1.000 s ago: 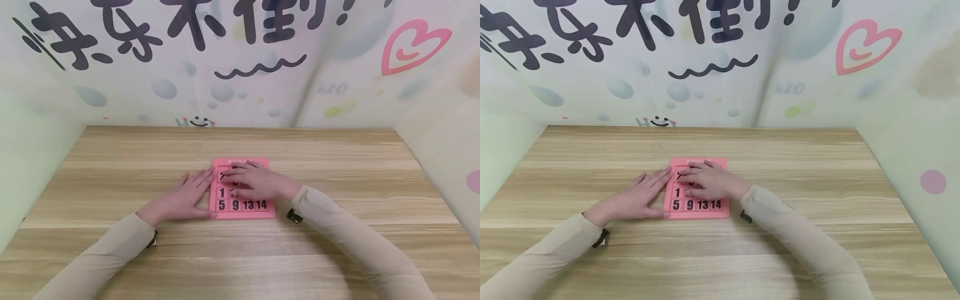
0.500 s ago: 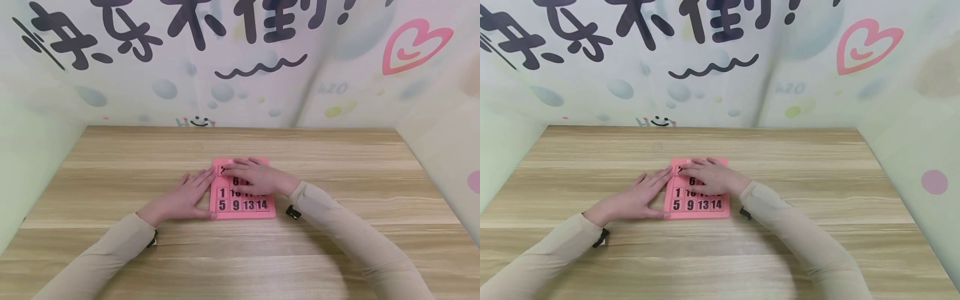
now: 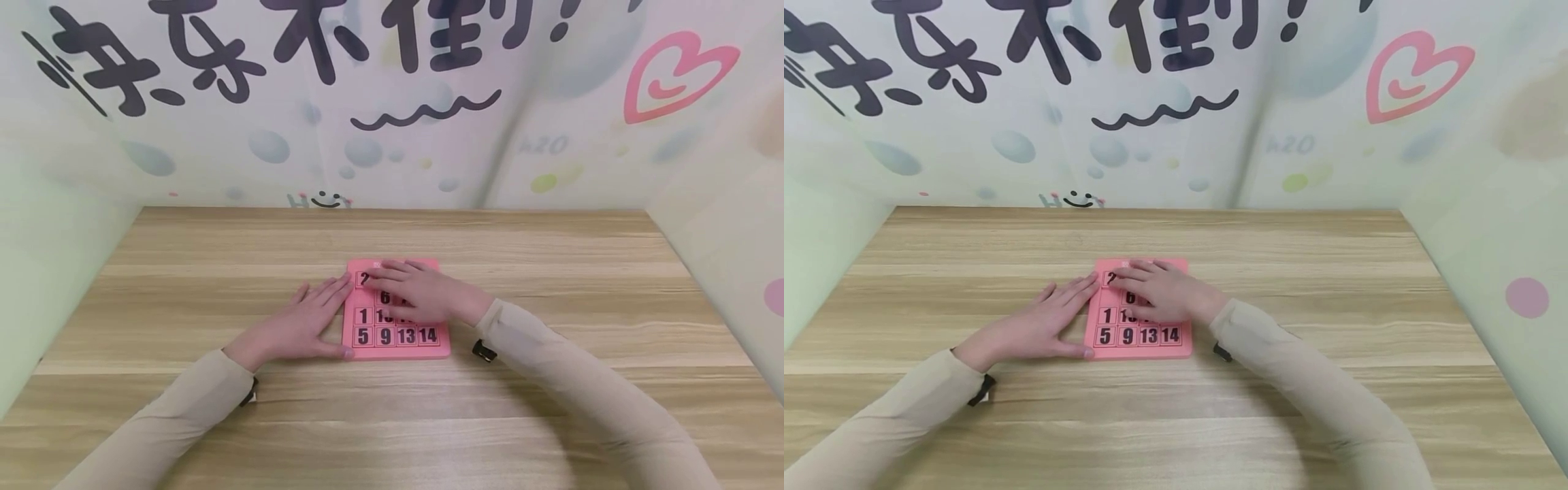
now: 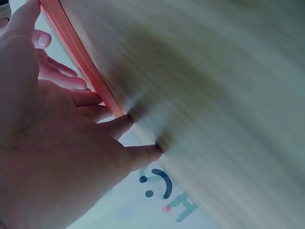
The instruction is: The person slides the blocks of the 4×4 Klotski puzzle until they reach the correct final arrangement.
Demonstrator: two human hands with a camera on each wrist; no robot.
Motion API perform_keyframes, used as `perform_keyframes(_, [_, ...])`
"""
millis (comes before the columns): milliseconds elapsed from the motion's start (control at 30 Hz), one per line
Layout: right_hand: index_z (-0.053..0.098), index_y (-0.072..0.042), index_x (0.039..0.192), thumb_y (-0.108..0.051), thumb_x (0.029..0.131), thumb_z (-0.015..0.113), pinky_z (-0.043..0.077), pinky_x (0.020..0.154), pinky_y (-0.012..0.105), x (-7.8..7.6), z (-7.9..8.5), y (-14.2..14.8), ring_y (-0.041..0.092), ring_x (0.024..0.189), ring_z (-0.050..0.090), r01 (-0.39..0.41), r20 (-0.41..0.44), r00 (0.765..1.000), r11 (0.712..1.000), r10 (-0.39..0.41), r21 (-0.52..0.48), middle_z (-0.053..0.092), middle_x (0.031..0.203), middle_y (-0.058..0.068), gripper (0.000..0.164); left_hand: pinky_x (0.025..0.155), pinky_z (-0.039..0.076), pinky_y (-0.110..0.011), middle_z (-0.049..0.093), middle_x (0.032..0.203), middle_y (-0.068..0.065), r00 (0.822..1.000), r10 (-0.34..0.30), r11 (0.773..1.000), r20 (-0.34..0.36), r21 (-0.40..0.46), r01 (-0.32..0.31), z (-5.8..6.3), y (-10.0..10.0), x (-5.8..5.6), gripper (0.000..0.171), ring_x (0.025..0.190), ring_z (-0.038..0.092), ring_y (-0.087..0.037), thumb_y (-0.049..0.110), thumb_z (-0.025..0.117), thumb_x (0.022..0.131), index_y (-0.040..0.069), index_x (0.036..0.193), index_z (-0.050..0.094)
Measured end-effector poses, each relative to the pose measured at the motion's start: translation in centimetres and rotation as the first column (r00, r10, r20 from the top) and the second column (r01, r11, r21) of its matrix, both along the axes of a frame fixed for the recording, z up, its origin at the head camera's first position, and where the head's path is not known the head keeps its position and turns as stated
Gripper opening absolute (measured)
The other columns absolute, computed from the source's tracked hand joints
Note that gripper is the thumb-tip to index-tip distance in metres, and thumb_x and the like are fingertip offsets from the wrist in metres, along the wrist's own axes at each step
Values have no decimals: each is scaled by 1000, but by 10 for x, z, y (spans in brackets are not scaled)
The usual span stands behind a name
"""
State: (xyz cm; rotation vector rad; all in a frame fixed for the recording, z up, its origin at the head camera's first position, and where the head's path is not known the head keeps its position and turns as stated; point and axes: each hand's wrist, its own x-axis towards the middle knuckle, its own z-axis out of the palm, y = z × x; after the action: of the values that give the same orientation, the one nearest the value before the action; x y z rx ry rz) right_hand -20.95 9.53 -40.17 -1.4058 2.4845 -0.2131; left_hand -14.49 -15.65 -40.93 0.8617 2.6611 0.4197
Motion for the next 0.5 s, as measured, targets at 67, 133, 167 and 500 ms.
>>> perform_keyframes(67, [33,-18,152,-39,101,45,12,116,49,2,-1,3,28,145,14,-7,-11,1000,1000,7,5,24,158,5,57,111,5,-63,5,161,-13,1000,1,1000,1,1,-1,-1,0,0,108,145,8,-36,66,61,82,0,154,14])
perform_keyframes(133, [32,-18,153,-42,100,45,12,116,49,4,-2,6,27,145,15,-17,-18,1000,1000,17,5,24,158,4,59,111,5,-63,4,161,-13,1000,2,1000,1,2,-2,-2,0,0,109,145,7,-35,66,62,82,0,154,13])
perform_keyframes(167, [32,-18,153,-43,100,45,13,116,49,5,-2,7,27,145,16,-24,-23,999,1000,24,5,25,158,3,60,111,5,-63,4,161,-13,1000,3,1000,0,3,-3,-2,0,0,109,145,7,-35,66,62,82,0,154,13])
perform_keyframes(500, [34,-18,152,-44,102,42,14,116,48,24,3,14,29,144,18,-78,-41,996,996,79,31,28,157,3,57,111,4,-63,5,161,-14,1000,4,1000,-9,5,-4,-1,0,1,108,145,8,-36,64,63,82,-1,153,14])
